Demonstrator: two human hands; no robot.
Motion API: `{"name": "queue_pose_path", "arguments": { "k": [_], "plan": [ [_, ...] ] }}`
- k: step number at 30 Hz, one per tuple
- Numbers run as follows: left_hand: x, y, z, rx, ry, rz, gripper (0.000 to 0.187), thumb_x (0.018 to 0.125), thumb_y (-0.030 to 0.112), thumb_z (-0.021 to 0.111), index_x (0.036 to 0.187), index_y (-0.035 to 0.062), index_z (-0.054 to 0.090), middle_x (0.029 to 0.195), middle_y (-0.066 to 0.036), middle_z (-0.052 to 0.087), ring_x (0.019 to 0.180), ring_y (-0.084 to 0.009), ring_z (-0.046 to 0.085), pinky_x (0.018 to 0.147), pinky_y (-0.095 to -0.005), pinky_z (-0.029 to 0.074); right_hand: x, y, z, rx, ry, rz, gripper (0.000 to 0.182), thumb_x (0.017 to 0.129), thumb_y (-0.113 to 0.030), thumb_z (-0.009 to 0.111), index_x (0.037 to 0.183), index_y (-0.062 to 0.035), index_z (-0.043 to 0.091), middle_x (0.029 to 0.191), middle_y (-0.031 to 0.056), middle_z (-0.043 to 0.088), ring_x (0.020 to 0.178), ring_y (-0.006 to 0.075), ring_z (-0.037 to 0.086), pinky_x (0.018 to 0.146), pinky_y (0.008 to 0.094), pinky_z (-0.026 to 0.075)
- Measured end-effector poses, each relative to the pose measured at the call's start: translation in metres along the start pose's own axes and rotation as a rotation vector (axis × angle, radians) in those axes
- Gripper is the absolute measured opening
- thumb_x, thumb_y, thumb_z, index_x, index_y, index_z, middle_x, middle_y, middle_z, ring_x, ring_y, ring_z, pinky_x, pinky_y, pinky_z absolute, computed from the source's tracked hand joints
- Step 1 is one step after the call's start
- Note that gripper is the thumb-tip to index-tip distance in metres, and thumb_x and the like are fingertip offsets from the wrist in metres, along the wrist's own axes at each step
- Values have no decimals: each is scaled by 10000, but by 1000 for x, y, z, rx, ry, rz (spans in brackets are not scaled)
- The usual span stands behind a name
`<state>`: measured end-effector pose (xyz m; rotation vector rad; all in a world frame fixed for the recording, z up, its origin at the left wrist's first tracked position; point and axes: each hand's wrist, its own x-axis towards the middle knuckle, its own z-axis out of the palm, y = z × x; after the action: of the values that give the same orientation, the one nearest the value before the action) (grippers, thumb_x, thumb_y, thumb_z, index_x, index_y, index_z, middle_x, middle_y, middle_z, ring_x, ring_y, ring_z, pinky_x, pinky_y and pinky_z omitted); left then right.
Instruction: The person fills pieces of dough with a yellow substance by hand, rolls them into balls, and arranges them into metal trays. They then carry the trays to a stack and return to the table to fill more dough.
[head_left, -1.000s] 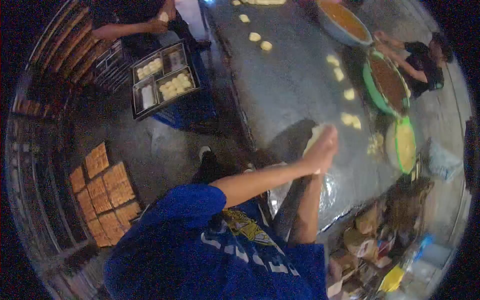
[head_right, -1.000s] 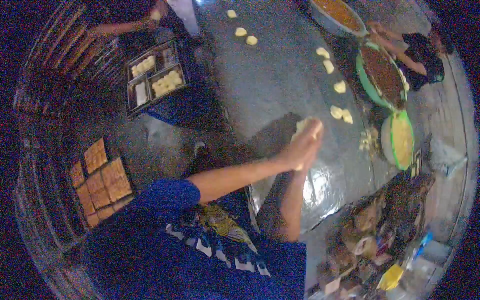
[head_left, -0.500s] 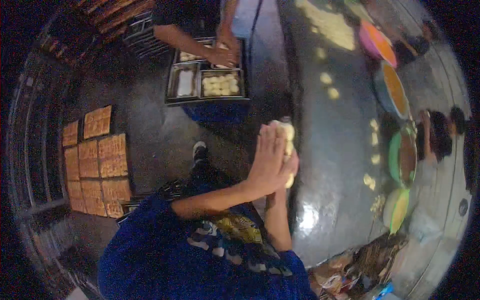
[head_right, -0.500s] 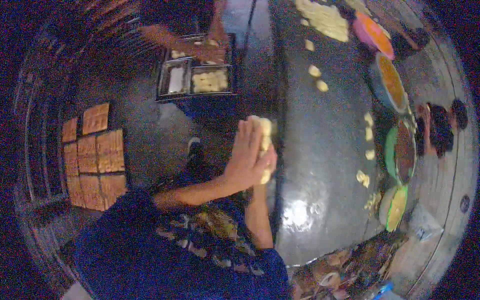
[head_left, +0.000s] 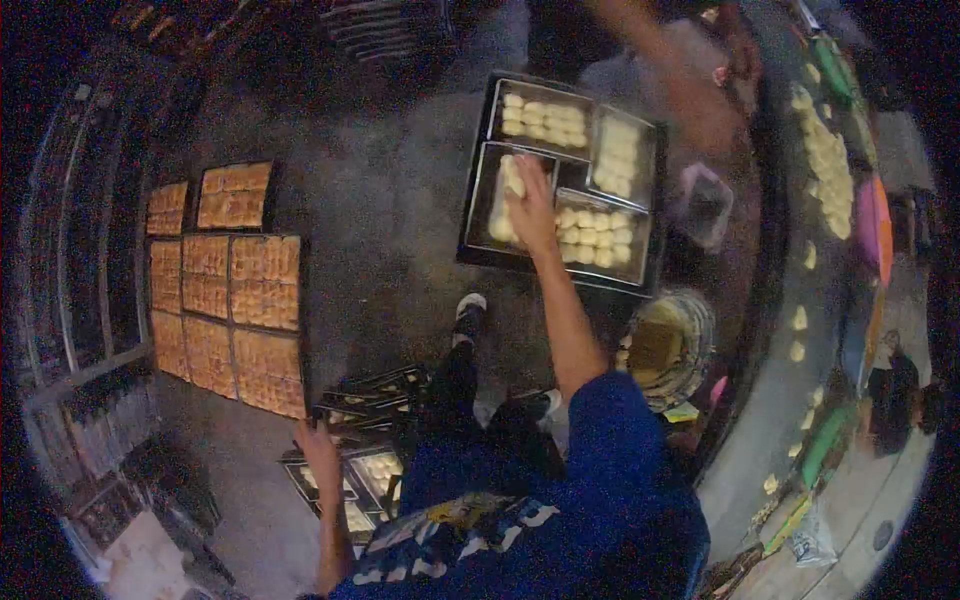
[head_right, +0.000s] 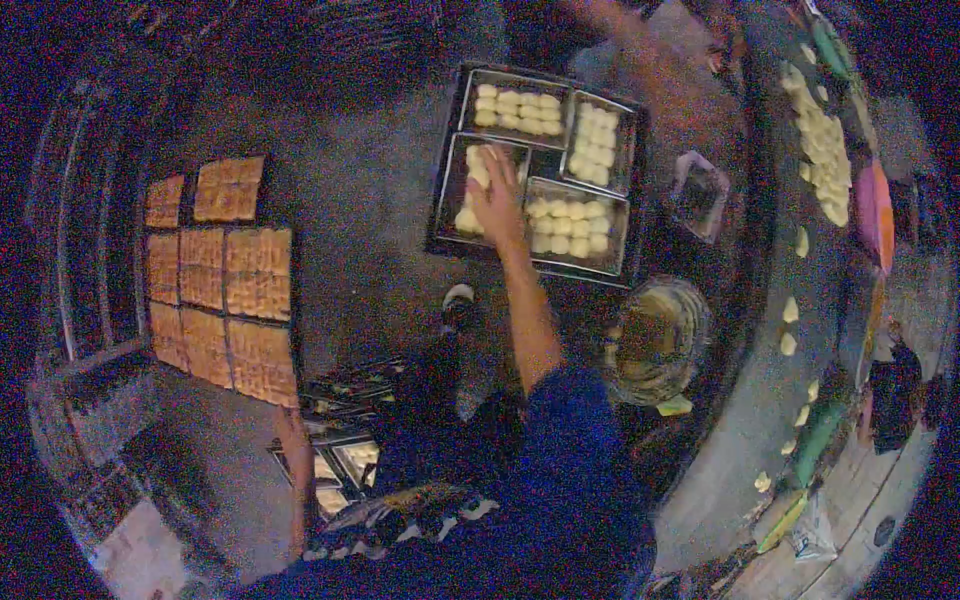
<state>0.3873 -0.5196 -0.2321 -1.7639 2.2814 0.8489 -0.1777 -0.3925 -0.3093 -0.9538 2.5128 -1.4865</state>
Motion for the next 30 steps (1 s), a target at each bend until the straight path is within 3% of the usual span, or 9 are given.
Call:
{"name": "queue_pose_path", "arguments": {
  "k": [1,3,5,7,10,15,19,22,30],
  "plan": [
    [-8,-53,12,125,-28,-36,607,975,320,434,1437,-34,260,1500,-256,222,1409,-382,167,1133,-416,163,3,3,14,3,-10,12,573,882,-280,568,1404,-119,392,1478,161,321,1381,352,269,1123,459,252],
    [-31,-43,9,78,-74,-130,599,972,317,446,1423,-40,280,1486,-263,243,1398,-384,193,1126,-413,182,7,18,37,-679,-143,-16,575,886,-305,572,1412,-160,391,1505,139,274,1381,390,241,1108,521,257],
    [-37,-25,4,29,-136,-211,592,968,314,458,1410,-47,300,1473,-271,264,1388,-386,220,1119,-410,201,5,23,38,-749,-138,8,570,884,-362,553,1403,-164,420,1492,126,307,1350,414,283,1092,534,262],
    [-21,2,12,-161,-142,-237,569,966,313,480,1378,-57,348,1444,-273,312,1357,-393,278,1105,-412,230,11,22,29,-727,-107,-74,558,893,-365,535,1402,-171,416,1487,119,320,1343,402,300,1079,531,285],
    [23,31,46,-1,-21,193,529,967,300,486,1334,-71,395,1386,-272,388,1300,-401,353,1089,-409,265,14,-5,-31,-537,22,-75,523,903,-299,546,1368,-87,438,1418,194,388,1298,405,356,1086,499,282],
    [105,261,38,-232,-161,396,422,945,292,515,1234,-15,520,1222,-213,555,1140,-363,530,959,-414,412,-12,13,-168,-431,277,414,406,884,-191,560,1231,16,531,1211,263,531,1143,422,491,992,441,384],
    [168,388,96,-249,-111,591,466,887,289,569,1227,-28,534,1186,-241,580,1101,-339,577,938,-395,443,-26,105,-206,-745,408,329,369,858,-197,593,1135,43,554,1153,249,548,1089,422,507,923,464,433],
    [216,430,160,-311,-271,433,482,846,293,597,1203,-27,549,1097,-233,632,1032,-341,619,902,-392,471,-25,141,-217,-564,333,438,321,857,-201,600,1072,37,589,1081,244,587,1056,416,533,896,462,446],
    [224,461,171,20,-39,485,338,814,226,591,1070,5,585,959,-235,653,919,-421,614,803,-474,495,-22,195,-213,-470,289,529,264,874,-235,591,866,28,620,795,216,645,740,379,614,700,435,468]
  ]
}}
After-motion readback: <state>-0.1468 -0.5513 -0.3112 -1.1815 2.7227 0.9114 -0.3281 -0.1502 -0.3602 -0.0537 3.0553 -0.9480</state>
